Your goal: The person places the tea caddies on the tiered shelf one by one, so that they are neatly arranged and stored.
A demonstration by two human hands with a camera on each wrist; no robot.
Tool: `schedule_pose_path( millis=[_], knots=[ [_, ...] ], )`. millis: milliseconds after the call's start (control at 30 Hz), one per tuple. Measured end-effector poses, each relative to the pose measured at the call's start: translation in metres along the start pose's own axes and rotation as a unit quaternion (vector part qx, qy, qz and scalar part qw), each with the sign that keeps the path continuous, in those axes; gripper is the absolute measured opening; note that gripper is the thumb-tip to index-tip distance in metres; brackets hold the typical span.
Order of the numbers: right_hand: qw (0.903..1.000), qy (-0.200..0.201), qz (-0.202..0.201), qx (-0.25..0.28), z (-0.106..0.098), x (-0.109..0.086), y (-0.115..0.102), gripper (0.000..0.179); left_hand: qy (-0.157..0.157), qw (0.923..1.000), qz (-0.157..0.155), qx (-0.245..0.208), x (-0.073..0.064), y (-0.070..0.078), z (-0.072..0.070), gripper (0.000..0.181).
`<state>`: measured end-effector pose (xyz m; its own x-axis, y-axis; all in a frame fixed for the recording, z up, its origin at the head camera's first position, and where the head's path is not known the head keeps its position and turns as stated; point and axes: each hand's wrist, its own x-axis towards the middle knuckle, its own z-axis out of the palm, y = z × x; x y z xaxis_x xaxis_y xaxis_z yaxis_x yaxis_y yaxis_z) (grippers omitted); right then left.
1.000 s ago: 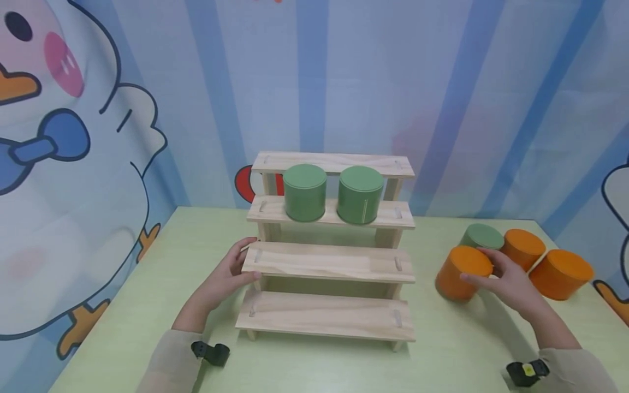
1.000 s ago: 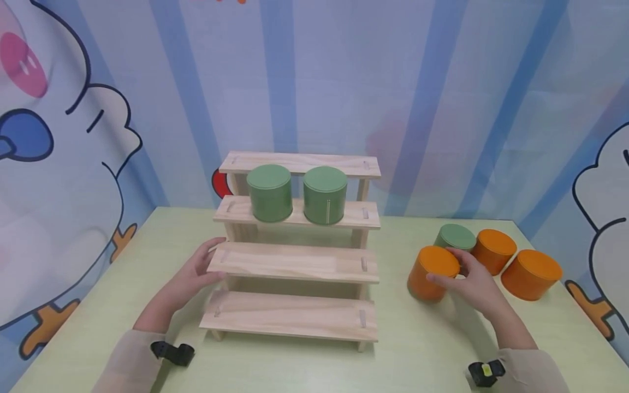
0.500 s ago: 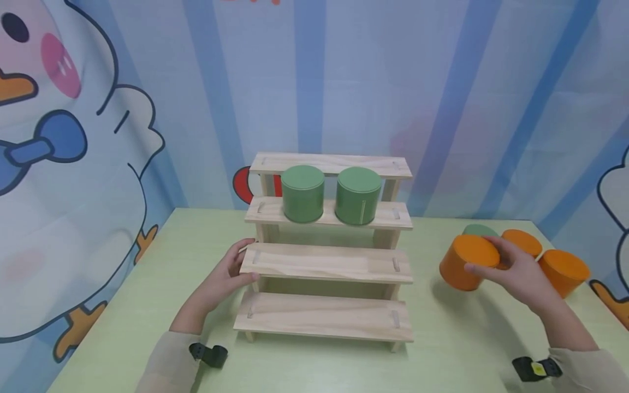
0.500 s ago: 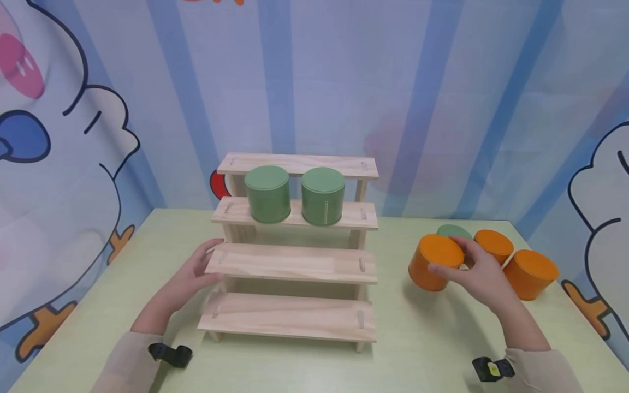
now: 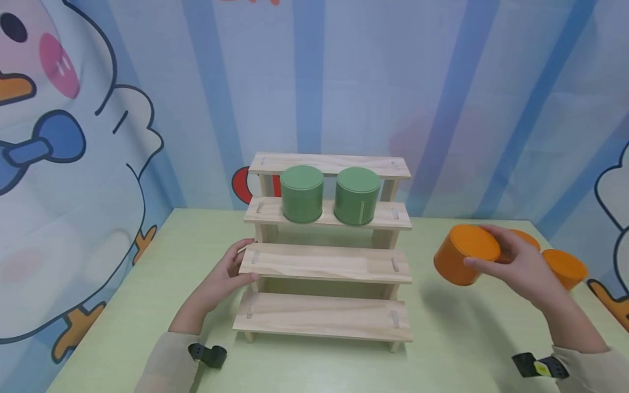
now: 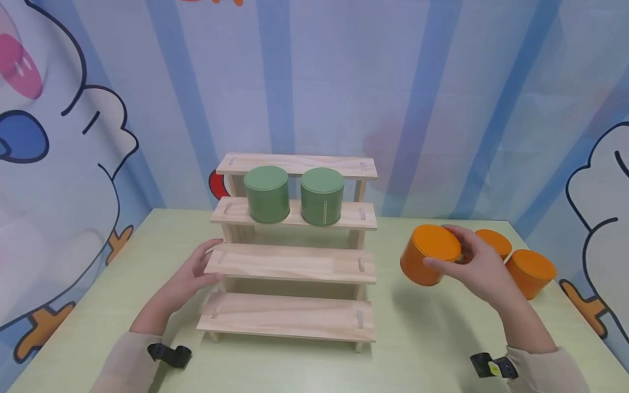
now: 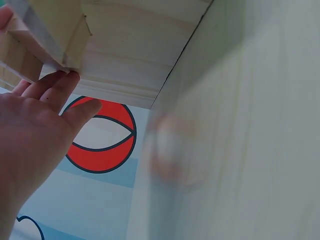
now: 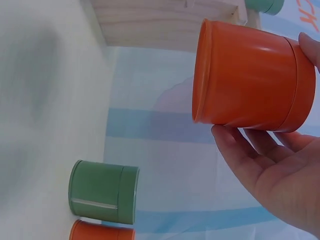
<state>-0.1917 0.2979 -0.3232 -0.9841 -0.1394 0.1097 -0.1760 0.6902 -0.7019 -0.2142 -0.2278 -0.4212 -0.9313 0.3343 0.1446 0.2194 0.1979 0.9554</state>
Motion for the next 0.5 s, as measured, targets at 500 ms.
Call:
schedule_pose_path(
  millis=[500],
  knots=[
    [0.9973, 0.022, -0.052, 0.048, 0.011, -0.002, -0.03, 0.072, -0.001, 1.0, 0.002, 0.001, 0.0, 0.001, 0.0, 0.074]
  ],
)
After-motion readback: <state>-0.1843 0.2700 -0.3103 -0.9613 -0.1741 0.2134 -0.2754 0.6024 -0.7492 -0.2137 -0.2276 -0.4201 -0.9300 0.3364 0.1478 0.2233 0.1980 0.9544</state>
